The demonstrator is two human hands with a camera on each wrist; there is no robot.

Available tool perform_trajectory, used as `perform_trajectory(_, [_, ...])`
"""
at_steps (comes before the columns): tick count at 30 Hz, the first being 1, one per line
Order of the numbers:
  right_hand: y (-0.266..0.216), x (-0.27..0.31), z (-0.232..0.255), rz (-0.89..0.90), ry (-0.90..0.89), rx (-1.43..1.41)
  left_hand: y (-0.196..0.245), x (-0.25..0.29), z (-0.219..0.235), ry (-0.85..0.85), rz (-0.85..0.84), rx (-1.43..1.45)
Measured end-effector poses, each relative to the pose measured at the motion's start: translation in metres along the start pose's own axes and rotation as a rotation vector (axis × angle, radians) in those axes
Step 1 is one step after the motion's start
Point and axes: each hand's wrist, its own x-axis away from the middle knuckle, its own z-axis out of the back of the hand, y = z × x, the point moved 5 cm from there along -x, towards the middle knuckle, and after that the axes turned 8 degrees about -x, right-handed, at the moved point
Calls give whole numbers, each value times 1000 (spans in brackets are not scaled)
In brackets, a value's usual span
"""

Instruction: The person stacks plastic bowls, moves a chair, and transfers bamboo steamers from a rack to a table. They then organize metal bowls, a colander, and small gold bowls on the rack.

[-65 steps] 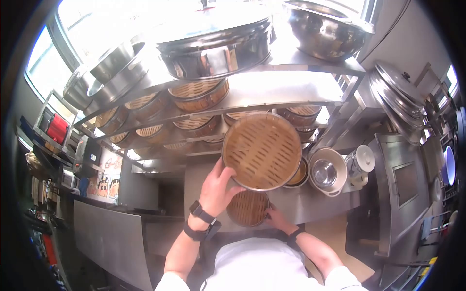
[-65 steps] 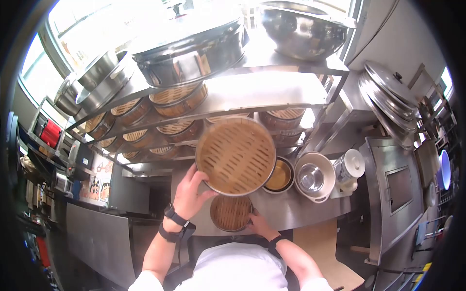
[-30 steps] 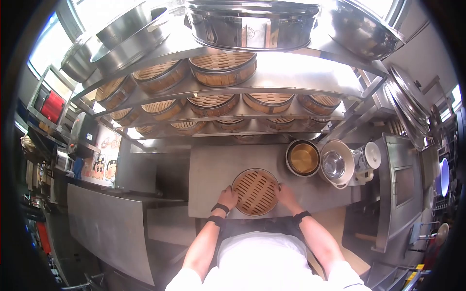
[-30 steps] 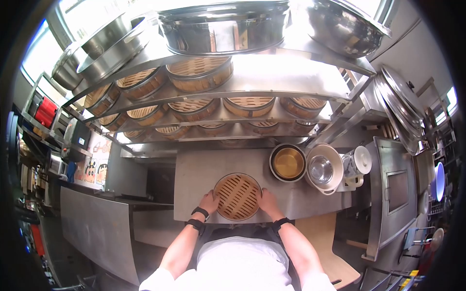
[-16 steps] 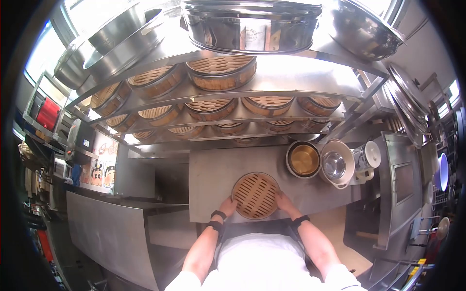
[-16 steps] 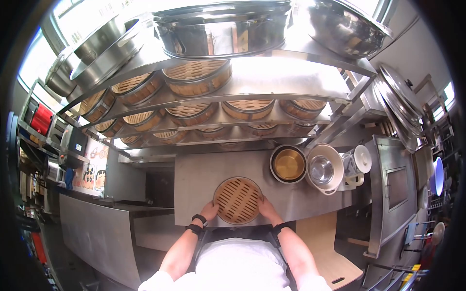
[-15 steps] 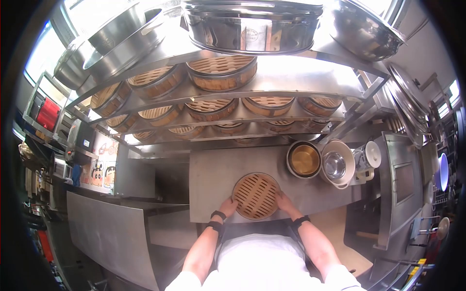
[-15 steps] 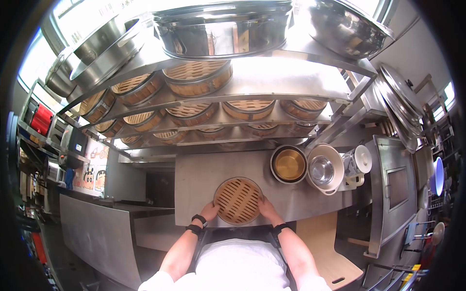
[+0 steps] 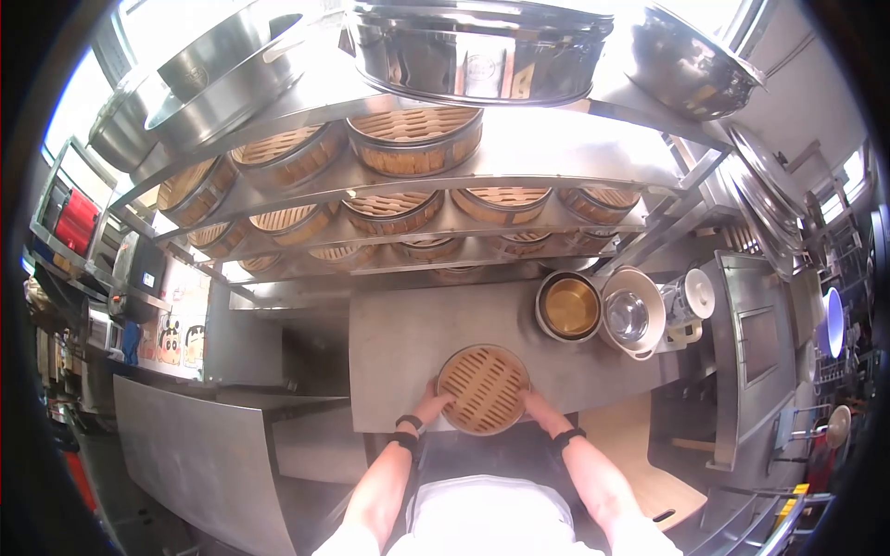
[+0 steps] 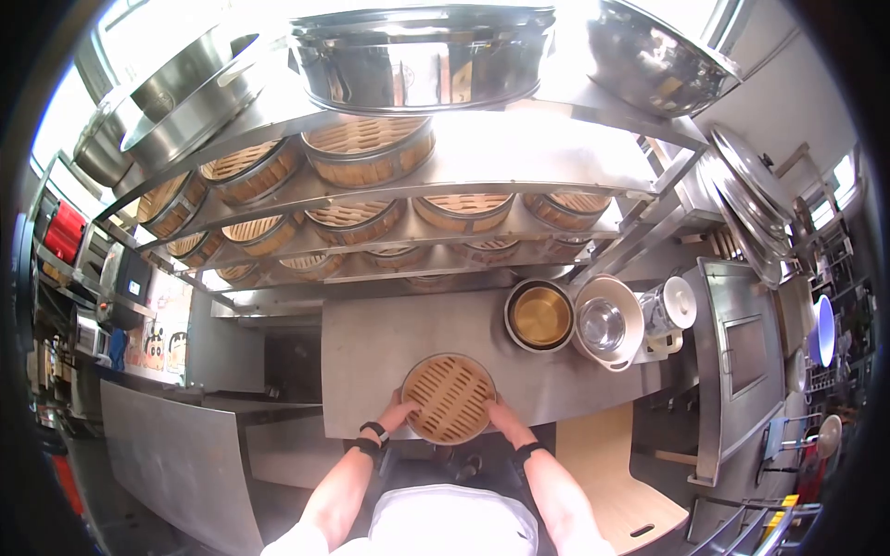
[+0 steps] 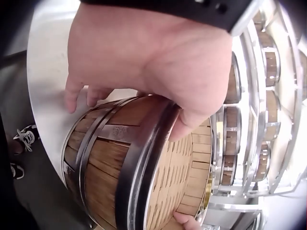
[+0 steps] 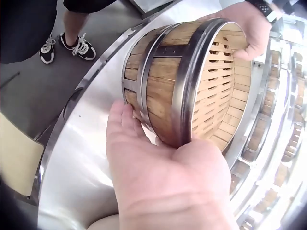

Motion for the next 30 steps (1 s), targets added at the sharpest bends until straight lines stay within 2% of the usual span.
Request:
perform_trajectory(1, [4, 8, -2, -13, -10, -27, -34, -16, -2, 14, -109, -52])
perform_trajectory(2, [4, 21, -6, -4, -1, -29, -38, -11, -6, 8, -120, -55])
perform_trajectory(4, [10, 58, -14, -125, 80, -236, -51, 4, -15, -32, -34, 26])
perform_trajectory(5, [15, 67, -12, -118, 85, -241, -55, 8, -17, -71, -22, -27])
perform_trajectory(6, [21, 75, -12, -110, 58, -229, -48, 19, -19, -76, -29, -35])
perform_trajectory(8, [29, 96, -12, -92, 38, -228, -22, 65, -25, -133, 62, -62])
perform_trajectory(10, [21, 128, -14, -9, 12, -161, -3, 100, -28, -151, 39, -100])
perform_trajectory(12, [22, 160, -16, 42, 1, -166, -12, 118, -29, -163, 21, -142])
perform_trajectory(15, [23, 224, -27, 162, -91, -194, -37, 144, -24, -158, -180, -152])
perform_trajectory(18, [47, 272, -49, 247, -167, -249, -29, 209, -25, -172, -254, -107])
perform_trajectory(20, [65, 297, -65, 255, -200, -283, -40, 249, -25, -144, -270, -81])
perform_trajectory(22, [79, 318, -86, 266, -323, -343, -35, 309, -27, -119, -242, 45])
perform_trajectory(23, [88, 324, -96, 274, -294, -377, -36, 336, -28, -96, -263, 85])
perform_trajectory(26, [100, 349, -128, 377, -326, -478, -66, 382, -12, 3, -348, 42])
perform_trajectory(30, [106, 378, -170, 380, -376, -459, -100, 441, 6, 144, -370, 76])
